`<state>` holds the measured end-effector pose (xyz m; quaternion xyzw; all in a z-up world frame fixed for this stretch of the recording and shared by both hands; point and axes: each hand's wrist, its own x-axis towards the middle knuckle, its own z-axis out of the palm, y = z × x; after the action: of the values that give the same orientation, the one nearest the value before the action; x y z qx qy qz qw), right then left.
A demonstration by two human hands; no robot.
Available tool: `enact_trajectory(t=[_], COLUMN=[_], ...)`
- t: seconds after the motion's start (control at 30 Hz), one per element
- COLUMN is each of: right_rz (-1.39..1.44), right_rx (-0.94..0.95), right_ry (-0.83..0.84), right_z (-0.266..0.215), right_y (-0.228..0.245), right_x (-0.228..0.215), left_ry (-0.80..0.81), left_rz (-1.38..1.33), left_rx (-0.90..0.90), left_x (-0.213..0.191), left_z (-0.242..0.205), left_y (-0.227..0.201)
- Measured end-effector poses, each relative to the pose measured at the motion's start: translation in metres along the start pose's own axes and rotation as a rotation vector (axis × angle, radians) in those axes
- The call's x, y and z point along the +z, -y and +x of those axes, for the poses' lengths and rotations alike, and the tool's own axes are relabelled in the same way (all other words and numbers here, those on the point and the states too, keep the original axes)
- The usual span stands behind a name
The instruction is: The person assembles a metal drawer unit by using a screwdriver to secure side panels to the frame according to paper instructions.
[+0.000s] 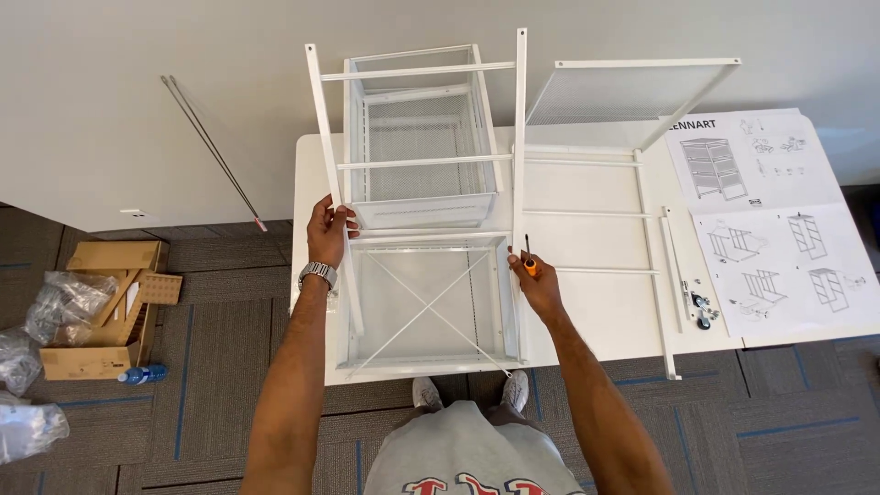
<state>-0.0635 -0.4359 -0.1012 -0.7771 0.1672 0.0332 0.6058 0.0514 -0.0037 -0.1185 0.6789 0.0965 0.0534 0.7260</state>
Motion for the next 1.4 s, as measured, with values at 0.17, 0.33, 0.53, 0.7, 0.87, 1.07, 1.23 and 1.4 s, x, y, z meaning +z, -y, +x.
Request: enact_trajectory(t=[0.17, 0.33, 0.53, 0.7, 0.87, 1.07, 1.23, 1.4], right_rz=[-0.078, -0.026, -0.005, 0.005, 0.030, 0.039, 0.132, 0.201], right_rx=[0.015, 0.055, 0.059, 0.064, 0.067, 0.045, 0.019, 0.038], right_ry=[-0.048, -0.069, -0.061, -0.062, -0.054, -0.071, -0.142, -0.160], right_z=[0.001, -0.004, -0.004, -0.002, -0.004, -0.003, -0.028, -0.049], right_y=[0.011, 0.020, 0.020, 0.015, 0.021, 0.018, 0.021, -0.027], right_x=[0.000, 0.004, 0.004, 0.003, 0.000, -0.004, -0.017, -0.060], left_ry=[-0.005, -0.019, -0.023, -0.015, -0.029, -0.108, -0.222, -0.263], left_rz=[-0.012, -0.012, 0.019, 0.049, 0.065, 0.162, 0.167, 0.167], left_rx=[0.000, 0.008, -0.016, -0.026, -0.029, 0.024, 0.151, 0.190], left_x=[-0.003, -0.006, -0.008, -0.009, -0.008, -0.004, 0.002, -0.007], left_z=[0.004, 0.002, -0.006, -0.009, -0.008, -0.021, -0.042, -0.050], left_y=[0.010, 0.012, 0.004, -0.003, -0.002, -0.024, -0.034, -0.017])
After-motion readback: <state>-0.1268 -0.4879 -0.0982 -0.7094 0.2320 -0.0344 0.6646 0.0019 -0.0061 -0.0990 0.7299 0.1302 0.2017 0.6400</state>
